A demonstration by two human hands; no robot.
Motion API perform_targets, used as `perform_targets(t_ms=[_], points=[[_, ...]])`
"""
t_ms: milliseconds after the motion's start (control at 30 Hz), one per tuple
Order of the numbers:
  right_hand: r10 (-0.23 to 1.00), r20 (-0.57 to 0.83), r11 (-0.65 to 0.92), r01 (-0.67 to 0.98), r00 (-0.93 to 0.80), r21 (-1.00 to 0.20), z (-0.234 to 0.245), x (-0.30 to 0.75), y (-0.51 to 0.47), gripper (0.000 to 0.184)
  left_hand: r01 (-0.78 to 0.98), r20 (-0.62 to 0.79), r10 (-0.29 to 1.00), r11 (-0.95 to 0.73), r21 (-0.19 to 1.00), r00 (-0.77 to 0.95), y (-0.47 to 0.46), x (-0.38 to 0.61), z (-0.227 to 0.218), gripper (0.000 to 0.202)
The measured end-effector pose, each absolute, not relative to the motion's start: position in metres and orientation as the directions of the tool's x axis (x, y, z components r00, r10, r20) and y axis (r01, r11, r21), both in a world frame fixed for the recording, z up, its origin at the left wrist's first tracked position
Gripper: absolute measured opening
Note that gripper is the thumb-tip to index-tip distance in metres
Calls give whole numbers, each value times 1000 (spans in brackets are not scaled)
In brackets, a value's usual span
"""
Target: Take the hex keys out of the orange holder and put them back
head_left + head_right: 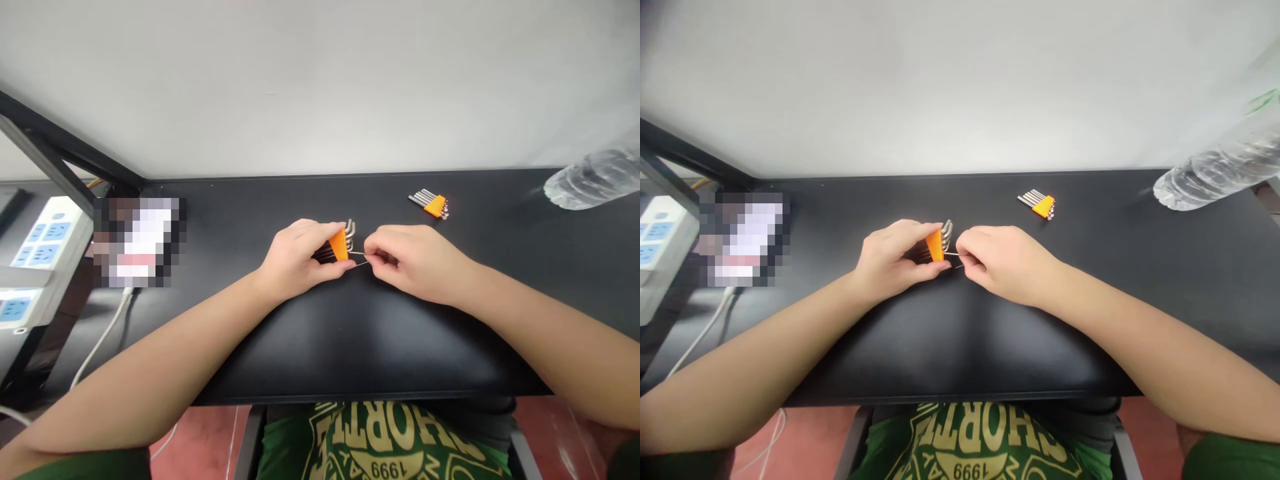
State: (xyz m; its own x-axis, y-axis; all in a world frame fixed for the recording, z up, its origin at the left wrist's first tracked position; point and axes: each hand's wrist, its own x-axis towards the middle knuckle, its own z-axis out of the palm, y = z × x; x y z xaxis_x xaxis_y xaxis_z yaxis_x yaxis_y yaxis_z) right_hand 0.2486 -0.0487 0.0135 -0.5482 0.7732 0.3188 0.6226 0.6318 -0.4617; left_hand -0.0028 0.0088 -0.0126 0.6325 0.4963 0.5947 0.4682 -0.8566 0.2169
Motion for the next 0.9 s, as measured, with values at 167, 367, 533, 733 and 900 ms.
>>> perform_targets(t_ms=[167,367,533,733,900], points=[[739,338,673,640,-582,-371,11,250,-48,13,425,629,450,-882,203,634,8,-1,-11,53],[650,400,724,686,-646,-69,11,250,-53,25,359,663,360,-922,144,657,11,1,-12,53],[581,381,767,641,-719,40,10,240,-56,30,324,653,302,-942,91,695,10,5,-14,47],[746,356,662,684,-563,-305,12,250,-47,19,441,615,461,-875,198,639,9,0,-13,52],[735,354,678,604,-579,-420,6,255,-39,21,482,581,509,-849,218,635,9,-1,-14,52]])
